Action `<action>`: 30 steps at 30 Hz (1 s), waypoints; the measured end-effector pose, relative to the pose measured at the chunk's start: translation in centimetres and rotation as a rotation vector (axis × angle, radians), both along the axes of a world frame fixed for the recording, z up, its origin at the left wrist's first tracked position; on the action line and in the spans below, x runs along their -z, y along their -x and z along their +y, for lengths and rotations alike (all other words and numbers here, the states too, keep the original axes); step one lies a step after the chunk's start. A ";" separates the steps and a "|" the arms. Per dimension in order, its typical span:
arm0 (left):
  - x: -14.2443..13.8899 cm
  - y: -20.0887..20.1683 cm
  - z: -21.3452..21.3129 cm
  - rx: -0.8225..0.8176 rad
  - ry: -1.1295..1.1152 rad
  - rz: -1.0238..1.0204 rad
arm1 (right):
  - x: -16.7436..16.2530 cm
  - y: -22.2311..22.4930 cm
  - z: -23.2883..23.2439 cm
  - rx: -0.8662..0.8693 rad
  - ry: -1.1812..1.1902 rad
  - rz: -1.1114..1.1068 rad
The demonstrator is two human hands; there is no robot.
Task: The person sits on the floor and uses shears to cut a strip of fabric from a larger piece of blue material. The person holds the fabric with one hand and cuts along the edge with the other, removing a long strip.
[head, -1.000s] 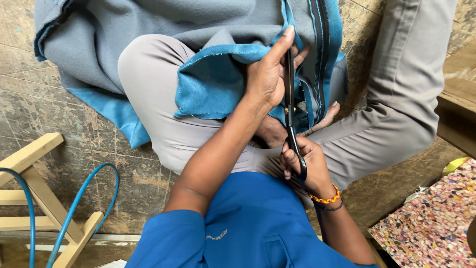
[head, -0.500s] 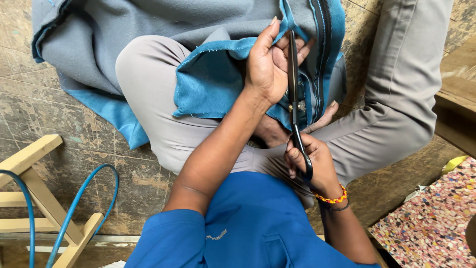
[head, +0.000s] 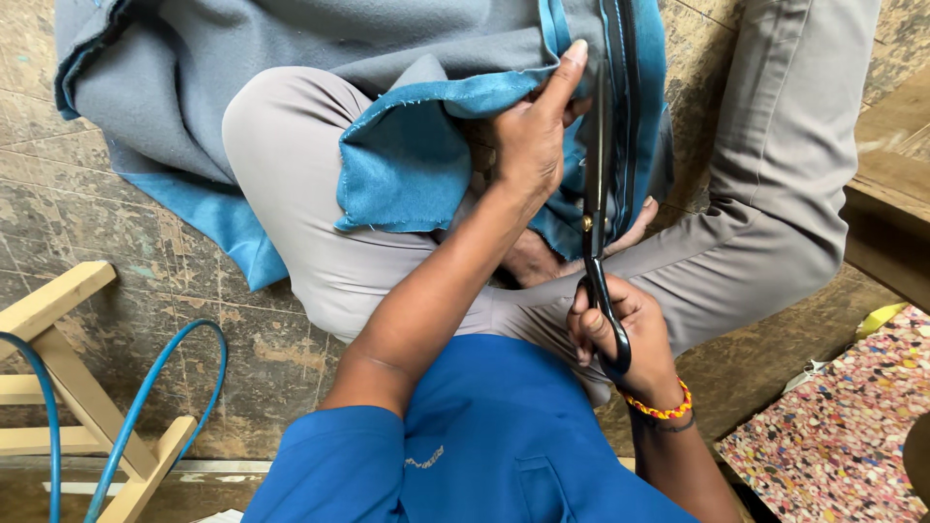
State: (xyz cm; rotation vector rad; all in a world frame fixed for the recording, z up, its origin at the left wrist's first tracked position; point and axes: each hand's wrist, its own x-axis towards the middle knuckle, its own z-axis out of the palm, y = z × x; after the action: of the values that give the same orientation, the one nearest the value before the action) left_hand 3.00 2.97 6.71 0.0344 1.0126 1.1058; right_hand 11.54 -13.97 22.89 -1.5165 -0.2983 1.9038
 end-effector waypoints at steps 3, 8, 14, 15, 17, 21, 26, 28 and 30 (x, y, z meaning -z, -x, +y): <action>0.8 0.2 -0.9 0.071 -0.051 0.151 | -0.3 0.1 0.0 -0.018 0.033 0.039; 1.3 0.4 -1.6 0.049 -0.272 0.144 | -0.6 0.0 -0.3 0.006 0.055 0.108; -1.7 2.6 -1.5 0.076 -0.233 -0.290 | -0.9 -0.3 -1.0 -0.013 0.065 0.079; -2.3 2.7 -1.2 0.117 -0.114 -0.228 | -0.9 -0.4 -1.1 -0.035 0.085 0.062; -3.2 2.9 -0.8 0.127 -0.054 -0.241 | -0.7 -0.2 -1.2 -0.058 0.123 0.044; -4.1 3.0 -0.4 0.145 -0.033 -0.304 | 0.5 0.6 -1.0 -0.046 0.168 0.048; -4.5 3.2 -0.4 0.141 -0.148 -0.379 | 0.9 1.0 -0.7 -0.037 0.177 0.042; -4.8 3.1 -0.3 0.120 -0.188 -0.441 | 1.0 0.9 -0.5 -0.037 0.158 0.047; -5.4 2.9 -0.1 0.169 0.007 -0.333 | 1.1 0.9 -0.4 -0.028 0.139 0.041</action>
State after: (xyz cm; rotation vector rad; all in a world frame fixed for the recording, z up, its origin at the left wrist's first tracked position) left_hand 0.11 2.85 12.08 -0.0670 0.7009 0.9169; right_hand 10.63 -14.37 21.76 -1.5678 -0.1722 2.0106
